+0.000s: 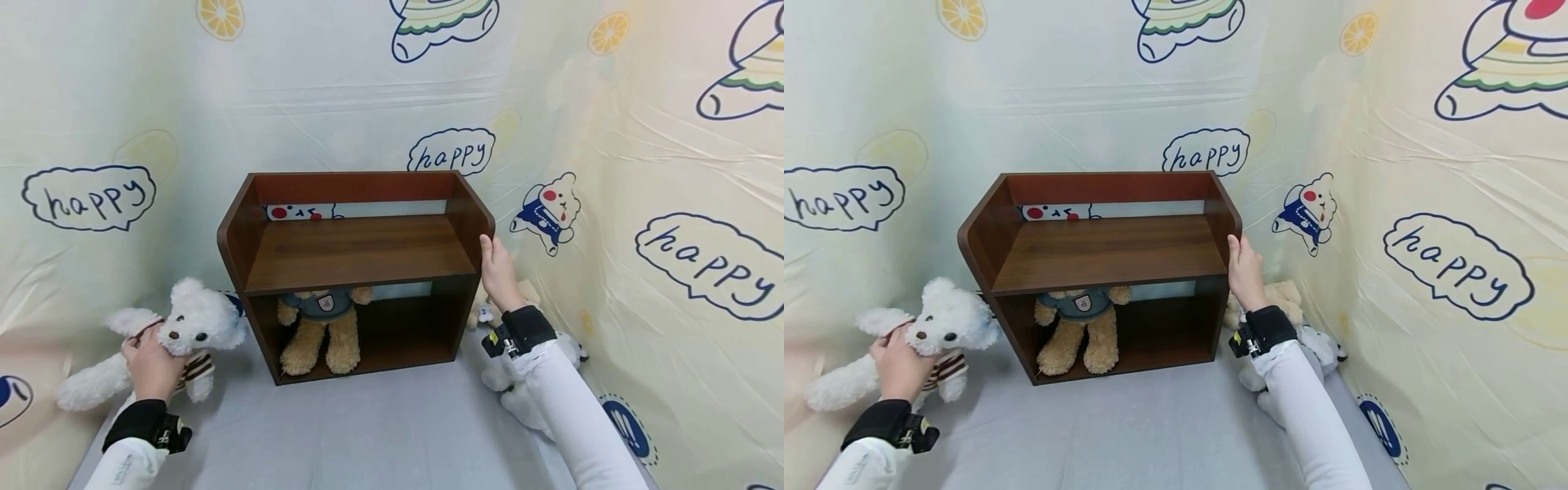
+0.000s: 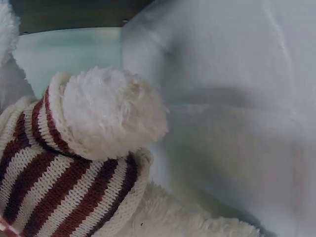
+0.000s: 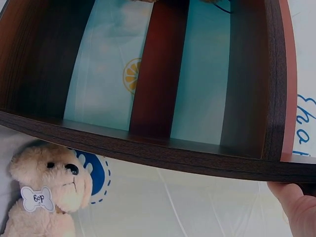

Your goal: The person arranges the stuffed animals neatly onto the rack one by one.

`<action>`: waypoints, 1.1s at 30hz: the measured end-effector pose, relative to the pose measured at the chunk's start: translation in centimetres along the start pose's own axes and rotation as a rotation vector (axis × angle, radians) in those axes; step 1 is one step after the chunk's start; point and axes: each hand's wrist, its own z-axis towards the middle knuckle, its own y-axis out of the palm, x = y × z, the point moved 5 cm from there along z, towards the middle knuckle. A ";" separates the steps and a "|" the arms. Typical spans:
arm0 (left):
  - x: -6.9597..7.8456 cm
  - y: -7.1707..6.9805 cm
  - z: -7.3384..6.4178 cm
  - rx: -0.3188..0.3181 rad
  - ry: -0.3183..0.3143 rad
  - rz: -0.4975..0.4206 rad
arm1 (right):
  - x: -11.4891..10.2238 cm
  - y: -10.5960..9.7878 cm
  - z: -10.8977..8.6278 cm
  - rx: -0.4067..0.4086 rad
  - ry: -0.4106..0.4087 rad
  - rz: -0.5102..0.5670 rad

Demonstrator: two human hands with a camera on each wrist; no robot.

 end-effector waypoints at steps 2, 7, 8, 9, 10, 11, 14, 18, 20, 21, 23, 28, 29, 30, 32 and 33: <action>0.1 -0.4 0.2 0.016 -0.026 -0.014 | 0.0 0.0 0.0 0.005 -0.001 -0.003; 0.3 -1.2 0.7 0.030 -0.099 -0.063 | 0.0 0.0 0.0 0.025 -0.019 -0.023; 0.3 -1.3 0.7 0.027 -0.112 -0.074 | 0.0 0.0 0.0 0.027 -0.023 -0.027; 0.4 -1.5 0.8 0.029 -0.126 -0.086 | 0.0 0.0 0.0 0.027 -0.024 -0.029; 0.4 -1.7 0.9 0.032 -0.140 -0.102 | 0.0 0.0 0.0 0.026 -0.023 -0.030; 0.4 -1.8 0.9 0.040 -0.153 -0.115 | 0.0 0.0 0.0 0.025 -0.023 -0.030; 0.4 -2.2 1.1 0.052 -0.190 -0.160 | 0.0 0.0 0.0 0.022 -0.023 -0.024; 0.5 -2.6 1.3 0.058 -0.232 -0.198 | 0.1 -0.1 0.0 0.027 -0.028 -0.013; 0.6 -2.8 1.2 0.054 -0.254 -0.215 | 0.1 -0.1 0.0 0.028 -0.033 -0.009; 0.7 -2.9 1.2 0.045 -0.266 -0.218 | 0.1 -0.1 0.0 0.030 -0.035 -0.011; 0.6 -3.1 1.1 0.041 -0.307 -0.224 | 0.1 -0.1 0.0 0.028 -0.037 -0.013; 0.3 -3.3 0.7 -0.012 -0.478 -0.233 | 0.0 -0.1 -0.1 0.016 -0.026 -0.007; 0.3 -3.3 0.5 -0.023 -0.511 -0.242 | 0.0 -0.1 -0.1 0.013 -0.023 -0.005; 0.3 -3.4 0.5 -0.033 -0.533 -0.254 | 0.0 -0.1 -0.1 0.014 -0.022 -0.007; 0.3 -3.5 0.3 -0.021 -0.564 -0.298 | 0.0 -0.1 -0.1 0.012 -0.020 -0.007; 0.3 -3.5 0.2 -0.017 -0.585 -0.320 | 0.0 0.0 -0.1 0.011 -0.019 -0.008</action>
